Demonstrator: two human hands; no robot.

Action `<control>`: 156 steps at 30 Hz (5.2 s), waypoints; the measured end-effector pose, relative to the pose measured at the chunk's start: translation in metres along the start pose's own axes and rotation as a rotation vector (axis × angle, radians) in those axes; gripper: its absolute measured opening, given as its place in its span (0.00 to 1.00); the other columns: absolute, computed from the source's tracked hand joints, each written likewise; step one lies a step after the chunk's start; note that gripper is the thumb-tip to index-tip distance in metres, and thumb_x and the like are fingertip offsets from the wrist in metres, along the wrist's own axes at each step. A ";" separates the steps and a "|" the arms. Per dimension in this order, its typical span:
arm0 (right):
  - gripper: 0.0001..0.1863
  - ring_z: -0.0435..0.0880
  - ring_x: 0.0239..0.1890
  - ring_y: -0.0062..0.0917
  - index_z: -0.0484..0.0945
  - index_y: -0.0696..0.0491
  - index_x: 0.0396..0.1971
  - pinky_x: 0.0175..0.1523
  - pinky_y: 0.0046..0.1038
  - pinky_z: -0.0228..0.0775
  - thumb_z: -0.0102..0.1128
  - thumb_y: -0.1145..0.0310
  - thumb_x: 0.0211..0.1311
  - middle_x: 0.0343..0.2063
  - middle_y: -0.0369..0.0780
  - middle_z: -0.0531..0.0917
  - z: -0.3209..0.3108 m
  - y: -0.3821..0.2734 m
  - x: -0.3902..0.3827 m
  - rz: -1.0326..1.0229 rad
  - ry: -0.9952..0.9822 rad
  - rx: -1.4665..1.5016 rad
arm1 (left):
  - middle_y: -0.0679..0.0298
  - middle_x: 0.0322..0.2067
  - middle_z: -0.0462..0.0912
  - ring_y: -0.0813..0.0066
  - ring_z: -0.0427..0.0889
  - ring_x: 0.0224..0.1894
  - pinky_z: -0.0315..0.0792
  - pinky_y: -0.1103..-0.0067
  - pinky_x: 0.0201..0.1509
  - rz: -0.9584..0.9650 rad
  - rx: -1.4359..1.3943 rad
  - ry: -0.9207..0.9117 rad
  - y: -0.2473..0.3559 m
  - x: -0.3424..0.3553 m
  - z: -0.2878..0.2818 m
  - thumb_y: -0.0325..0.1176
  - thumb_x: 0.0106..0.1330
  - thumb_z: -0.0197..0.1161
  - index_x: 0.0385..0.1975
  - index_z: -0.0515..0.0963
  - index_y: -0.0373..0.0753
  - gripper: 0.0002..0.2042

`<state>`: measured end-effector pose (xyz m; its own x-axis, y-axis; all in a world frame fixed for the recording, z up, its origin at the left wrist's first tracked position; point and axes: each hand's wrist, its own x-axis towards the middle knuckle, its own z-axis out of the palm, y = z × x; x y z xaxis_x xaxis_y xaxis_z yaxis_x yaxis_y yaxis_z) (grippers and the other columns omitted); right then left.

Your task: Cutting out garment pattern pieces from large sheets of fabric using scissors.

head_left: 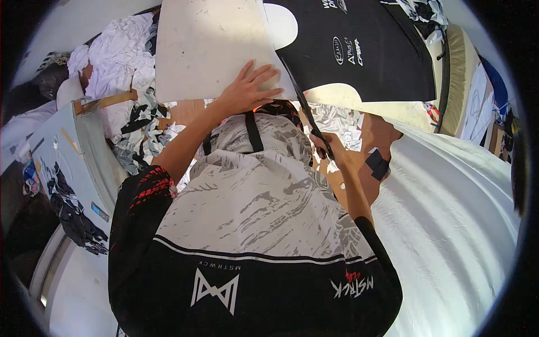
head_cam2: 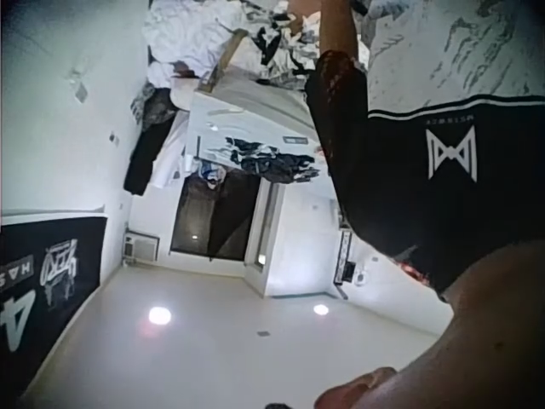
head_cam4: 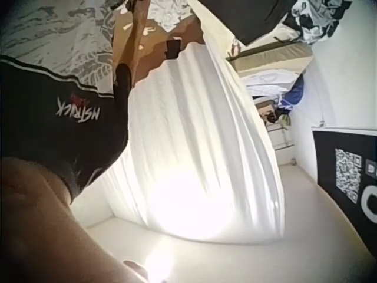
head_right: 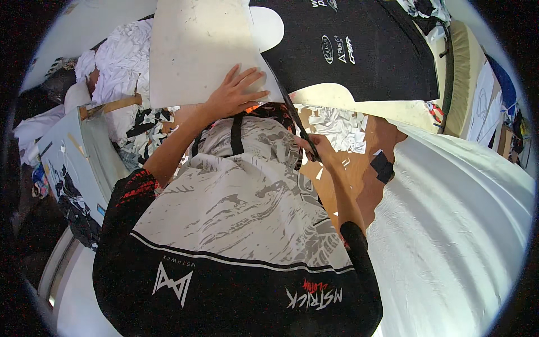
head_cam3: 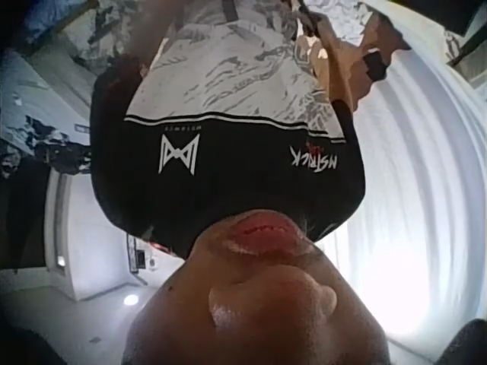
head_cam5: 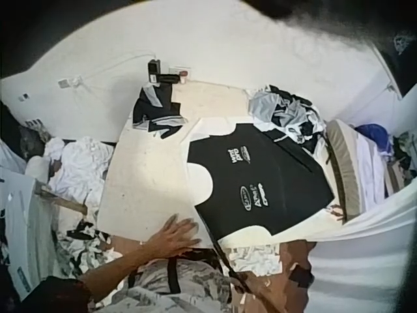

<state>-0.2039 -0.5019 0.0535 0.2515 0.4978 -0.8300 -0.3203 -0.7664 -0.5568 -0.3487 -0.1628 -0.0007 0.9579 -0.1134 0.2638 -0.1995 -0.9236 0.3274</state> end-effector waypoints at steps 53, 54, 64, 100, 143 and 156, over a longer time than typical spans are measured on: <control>0.22 0.75 0.15 0.31 0.81 0.62 0.23 0.27 0.36 0.65 0.75 0.57 0.66 0.14 0.45 0.78 0.033 -0.102 0.018 -0.542 0.888 -0.249 | 0.53 0.66 0.75 0.50 0.66 0.75 0.53 0.46 0.80 -0.368 -0.129 0.214 -0.059 0.083 -0.030 0.51 0.71 0.68 0.66 0.78 0.47 0.27; 0.20 0.75 0.16 0.36 0.80 0.62 0.25 0.28 0.39 0.65 0.74 0.60 0.66 0.16 0.48 0.78 0.032 -0.104 0.020 -0.520 0.901 -0.185 | 0.51 0.70 0.70 0.47 0.63 0.77 0.54 0.47 0.80 -0.339 -0.092 0.197 -0.070 0.101 -0.031 0.51 0.71 0.68 0.68 0.77 0.48 0.28; 0.21 0.86 0.45 0.60 0.75 0.59 0.48 0.49 0.52 0.75 0.70 0.58 0.69 0.40 0.56 0.87 -0.025 -0.103 0.068 -0.380 1.412 -0.229 | 0.32 0.76 0.58 0.26 0.65 0.72 0.66 0.35 0.66 -0.233 0.155 -0.335 -0.053 0.062 -0.027 0.70 0.60 0.68 0.75 0.69 0.51 0.46; 0.19 0.87 0.39 0.51 0.81 0.55 0.47 0.44 0.45 0.78 0.73 0.65 0.58 0.35 0.51 0.86 -0.501 -0.155 0.214 -0.904 1.073 -0.572 | 0.51 0.82 0.55 0.46 0.50 0.84 0.46 0.37 0.79 -0.522 0.340 0.083 -0.169 0.466 0.120 0.67 0.74 0.56 0.80 0.63 0.54 0.39; 0.24 0.77 0.23 0.16 0.77 0.51 0.29 0.29 0.21 0.61 0.60 0.44 0.76 0.21 0.33 0.79 -0.330 0.182 -0.062 -0.118 0.103 0.446 | 0.59 0.66 0.78 0.56 0.70 0.74 0.52 0.46 0.81 -0.255 -0.029 0.326 0.195 0.317 0.224 0.53 0.62 0.76 0.56 0.84 0.44 0.27; 0.25 0.78 0.23 0.19 0.77 0.50 0.29 0.32 0.23 0.65 0.58 0.43 0.79 0.23 0.34 0.79 -0.346 0.195 -0.054 -0.114 0.076 0.321 | 0.58 0.66 0.78 0.54 0.71 0.73 0.56 0.43 0.78 -0.264 0.016 0.312 0.193 0.315 0.231 0.50 0.69 0.72 0.55 0.84 0.44 0.21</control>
<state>0.0358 -0.8187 0.0016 0.3657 0.5323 -0.7635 -0.5536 -0.5350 -0.6382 -0.0377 -0.4611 -0.0644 0.8666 0.2426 0.4362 0.0501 -0.9118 0.4075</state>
